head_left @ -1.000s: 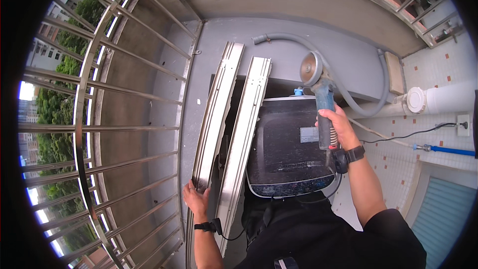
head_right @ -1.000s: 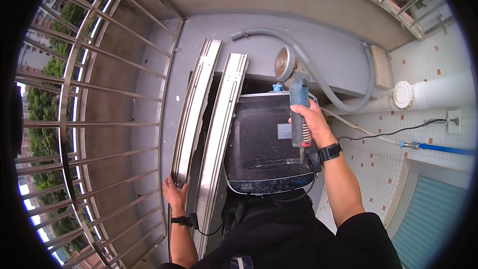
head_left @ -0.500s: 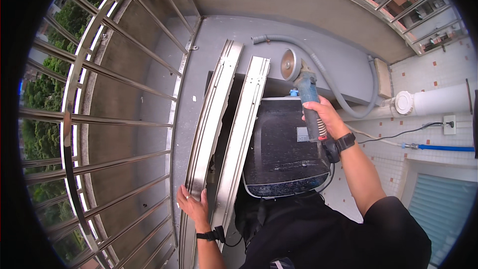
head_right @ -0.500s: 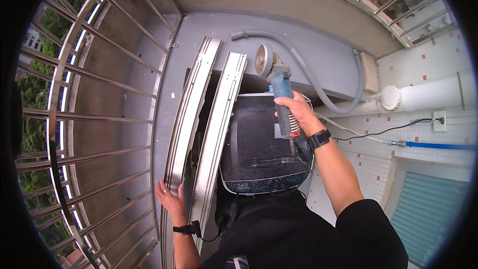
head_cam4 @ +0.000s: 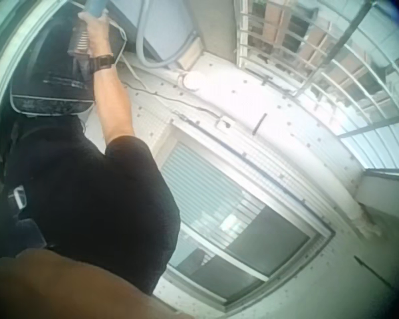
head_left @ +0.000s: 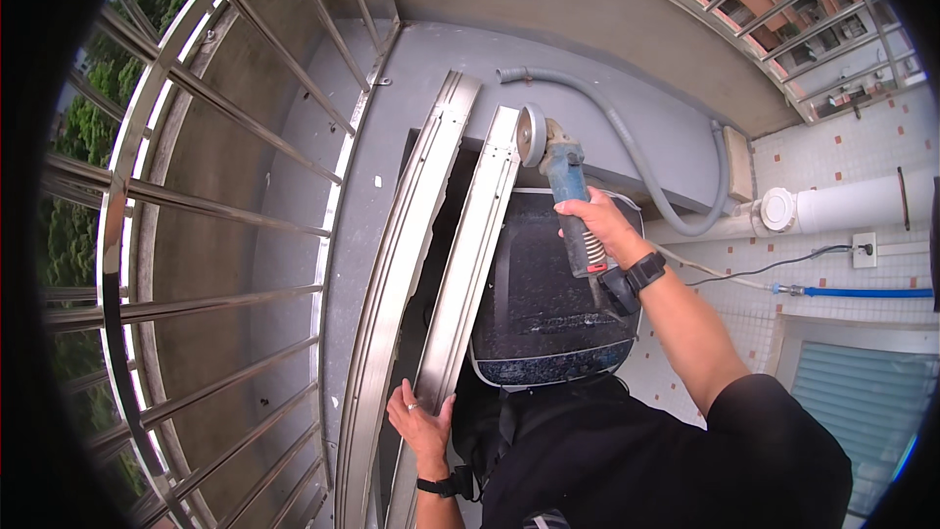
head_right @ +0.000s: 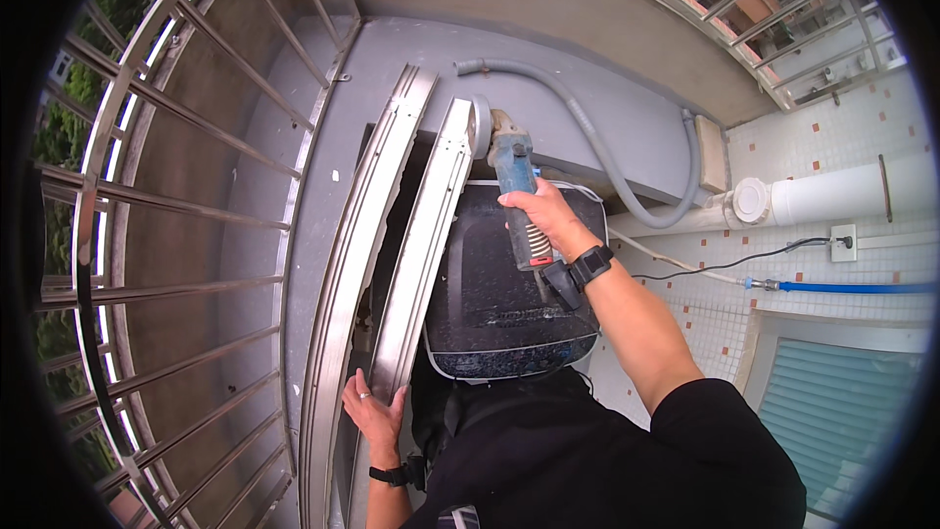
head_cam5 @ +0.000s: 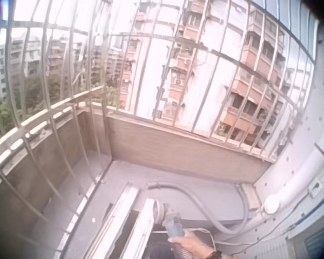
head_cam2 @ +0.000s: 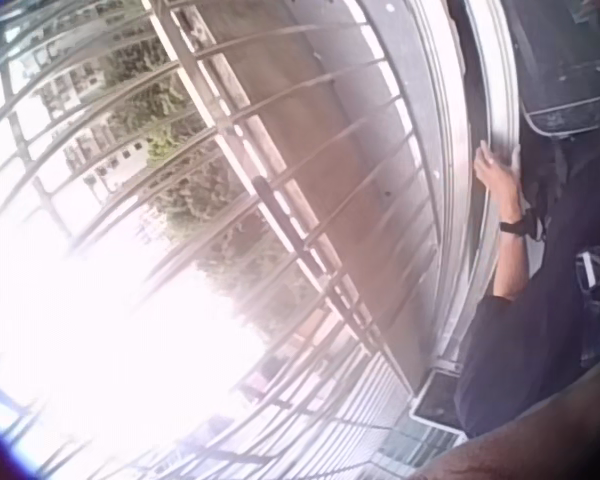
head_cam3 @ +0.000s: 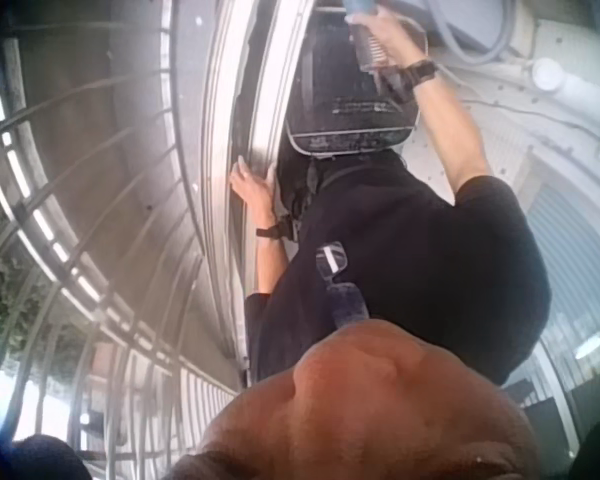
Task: The person cuts through metal window or door frames using an angle grinder and then moves one of the cut sections.
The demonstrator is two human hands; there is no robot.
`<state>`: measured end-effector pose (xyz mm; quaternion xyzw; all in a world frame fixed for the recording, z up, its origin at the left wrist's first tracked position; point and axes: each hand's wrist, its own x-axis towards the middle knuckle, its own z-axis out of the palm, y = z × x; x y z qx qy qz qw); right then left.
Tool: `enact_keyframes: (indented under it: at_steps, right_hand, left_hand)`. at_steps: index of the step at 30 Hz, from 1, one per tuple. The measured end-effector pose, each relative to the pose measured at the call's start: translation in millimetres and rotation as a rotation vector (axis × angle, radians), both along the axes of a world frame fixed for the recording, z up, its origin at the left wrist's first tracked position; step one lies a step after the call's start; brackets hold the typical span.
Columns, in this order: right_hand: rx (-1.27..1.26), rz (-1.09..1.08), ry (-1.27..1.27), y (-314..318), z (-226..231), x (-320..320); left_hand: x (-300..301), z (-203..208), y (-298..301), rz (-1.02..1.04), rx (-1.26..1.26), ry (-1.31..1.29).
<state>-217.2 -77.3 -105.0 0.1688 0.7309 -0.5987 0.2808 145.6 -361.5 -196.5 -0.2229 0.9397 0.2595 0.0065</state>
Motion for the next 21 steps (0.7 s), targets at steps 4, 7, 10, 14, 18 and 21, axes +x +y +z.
enact_keyframes:
  at_steps: [4,7,10,14,18,21]
  right_hand:
    - [0.073,-0.053,0.175,-17.1,-19.7,12.4]
    - [0.203,-0.086,0.327,-46.0,-30.4,29.1]
    - [0.278,-0.097,0.371,-92.9,-30.8,48.0]
    - [0.294,-0.082,0.307,-121.0,-16.4,63.4]
    - [0.221,-0.111,0.258,-135.3,-6.6,78.7]
    - [0.077,-0.159,0.267,-128.2,-22.5,89.1]
  left_hand:
    - [-19.1,18.5,1.3,0.068,0.133,0.084]
    - [-70.9,56.0,13.0,0.086,0.65,0.064]
    - [-129.9,54.3,35.0,-0.127,1.039,0.048]
    - [-205.6,79.0,54.1,-0.165,1.454,-0.035]
    - [-224.9,68.8,46.7,-0.081,1.583,-0.032]
    - [-231.0,80.1,48.1,-0.142,1.445,-0.084]
